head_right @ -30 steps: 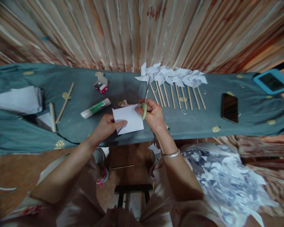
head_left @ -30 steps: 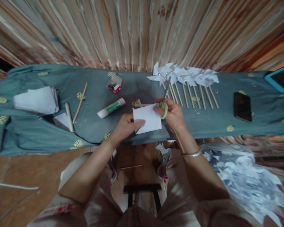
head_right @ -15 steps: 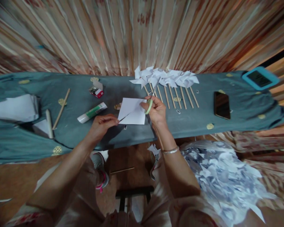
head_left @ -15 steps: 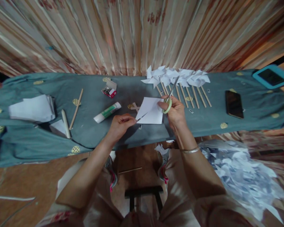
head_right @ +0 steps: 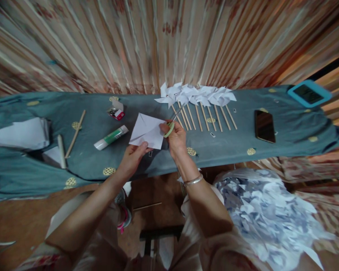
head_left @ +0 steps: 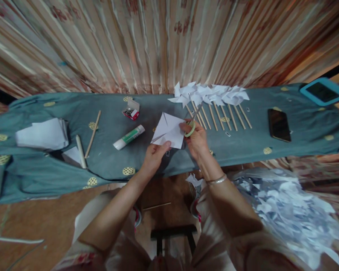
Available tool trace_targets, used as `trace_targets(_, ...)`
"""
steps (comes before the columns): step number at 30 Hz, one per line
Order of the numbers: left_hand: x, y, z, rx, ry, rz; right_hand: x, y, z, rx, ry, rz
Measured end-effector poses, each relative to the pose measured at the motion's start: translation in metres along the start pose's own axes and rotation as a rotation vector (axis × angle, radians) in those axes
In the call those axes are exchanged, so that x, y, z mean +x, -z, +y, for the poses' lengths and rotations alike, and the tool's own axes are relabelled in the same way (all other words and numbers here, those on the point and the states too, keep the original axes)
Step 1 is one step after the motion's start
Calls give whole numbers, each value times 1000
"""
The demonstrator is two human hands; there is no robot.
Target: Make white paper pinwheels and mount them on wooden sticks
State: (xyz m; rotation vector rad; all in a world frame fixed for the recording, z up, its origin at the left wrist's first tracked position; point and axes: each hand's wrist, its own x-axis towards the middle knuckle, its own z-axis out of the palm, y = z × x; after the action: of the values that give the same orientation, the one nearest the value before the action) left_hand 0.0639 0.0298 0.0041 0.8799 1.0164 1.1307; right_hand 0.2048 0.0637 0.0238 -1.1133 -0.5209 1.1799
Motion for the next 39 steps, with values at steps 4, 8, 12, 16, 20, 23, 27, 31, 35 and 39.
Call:
trace_targets(4, 3, -3, 4, -192, -10, 56, -2, -9, 7, -37, -10, -23)
trace_targets(8, 10, 5, 17, -318, 24, 103, -7, -13, 6, -114, -26, -105)
trace_targets(12, 18, 21, 30, -416, 42, 154, -19, -12, 1, -252, -87, -306)
trace_targets(16, 22, 35, 40, -444, 79, 190, -32, -6, -4, -400, -213, -558)
trace_targets(20, 23, 41, 45, -469, 83, 200, -40, -2, -3, -472, -336, -757)
trace_targets(23, 23, 40, 46, -494, 97, 215, -44, -1, -1, -491, -380, -799)
trace_targets(27, 20, 36, 45, -491, 108, 202, -45, -2, 1, -519, -379, -799)
trace_targets(31, 18, 34, 45, -476, 119, 198, -44, -2, 3, -523, -370, -785)
trace_targets(35, 18, 32, 46, -478, 133, 215, -44, -1, 4, -540, -377, -785)
trace_targets(39, 17, 30, 47, -469, 138, 218, -44, -2, 4, -548, -407, -761)
